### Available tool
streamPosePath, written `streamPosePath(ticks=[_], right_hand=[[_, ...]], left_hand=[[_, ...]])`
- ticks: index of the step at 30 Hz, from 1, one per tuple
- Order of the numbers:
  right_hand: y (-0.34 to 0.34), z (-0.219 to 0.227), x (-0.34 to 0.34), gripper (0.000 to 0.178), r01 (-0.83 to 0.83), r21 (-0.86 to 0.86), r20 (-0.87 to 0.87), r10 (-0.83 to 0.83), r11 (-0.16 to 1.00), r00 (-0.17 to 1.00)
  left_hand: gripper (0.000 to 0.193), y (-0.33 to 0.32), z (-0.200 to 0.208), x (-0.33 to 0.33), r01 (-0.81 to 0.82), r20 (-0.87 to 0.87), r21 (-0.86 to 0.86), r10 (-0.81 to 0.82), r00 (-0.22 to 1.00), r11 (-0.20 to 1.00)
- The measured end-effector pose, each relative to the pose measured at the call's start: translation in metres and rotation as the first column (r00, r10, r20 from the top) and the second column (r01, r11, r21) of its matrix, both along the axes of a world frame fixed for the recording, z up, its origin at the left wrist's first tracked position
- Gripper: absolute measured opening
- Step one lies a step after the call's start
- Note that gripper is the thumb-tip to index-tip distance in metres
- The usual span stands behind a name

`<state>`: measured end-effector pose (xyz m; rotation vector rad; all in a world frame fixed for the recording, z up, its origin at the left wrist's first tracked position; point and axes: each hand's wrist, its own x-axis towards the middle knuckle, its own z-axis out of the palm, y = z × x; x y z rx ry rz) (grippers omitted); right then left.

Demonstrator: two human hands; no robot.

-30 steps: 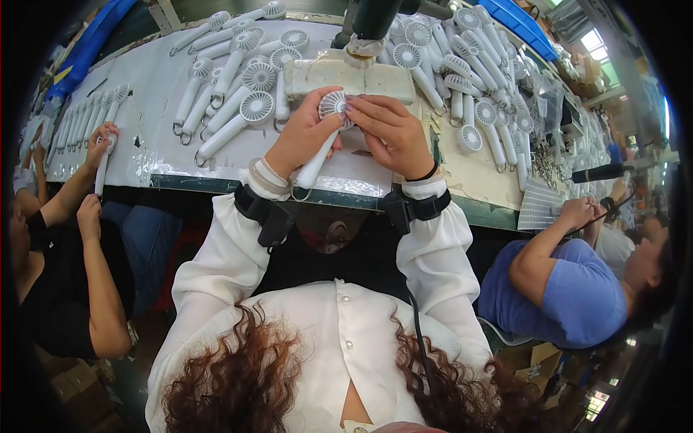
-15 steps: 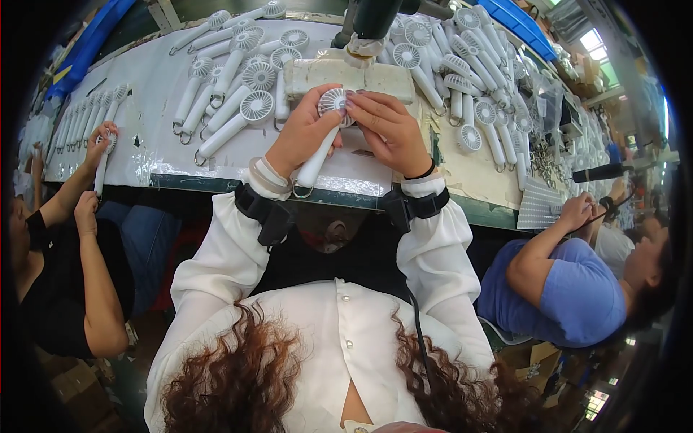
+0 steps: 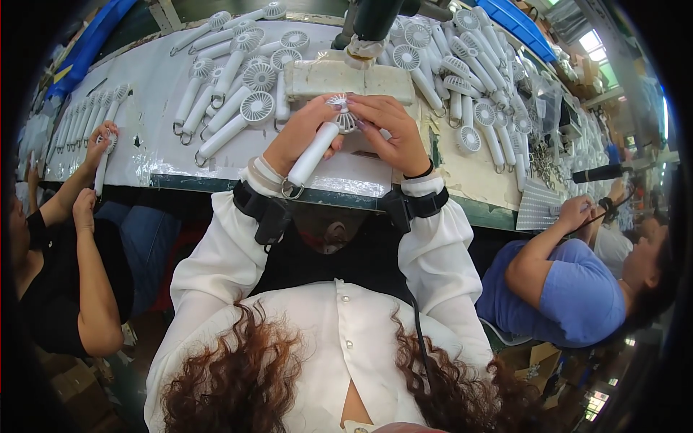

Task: The person assembles a handheld fan by placing a component onto the motor, pressing the unit into a machine, and then setting the completed fan on the table.

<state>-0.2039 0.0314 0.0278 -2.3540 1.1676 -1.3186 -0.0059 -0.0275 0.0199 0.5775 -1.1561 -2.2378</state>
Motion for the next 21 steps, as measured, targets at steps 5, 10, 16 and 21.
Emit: streamPosePath(ticks=[5,10,16,21], right_hand=[[0.002,-0.002,-0.001,0.039,0.005,0.041,0.036,-0.007,0.999,0.999],[0.006,0.001,-0.001,0.044,-0.016,0.112,0.09,0.006,0.994,0.996],[0.009,0.004,0.003,0.049,-0.022,0.131,0.098,0.009,0.991,0.995],[0.01,0.004,0.002,0.049,-0.002,0.114,0.083,-0.007,0.993,0.997]], left_hand=[[0.032,0.002,-0.002,-0.004,-0.025,0.077,-0.095,0.032,0.996,0.995],[0.034,0.005,0.0,-0.005,-0.062,0.126,-0.176,0.085,0.988,0.982],[0.039,0.006,-0.001,-0.004,-0.106,0.172,-0.253,0.153,0.973,0.962],[0.042,0.007,0.001,-0.006,-0.111,0.166,-0.244,0.154,0.974,0.963]])
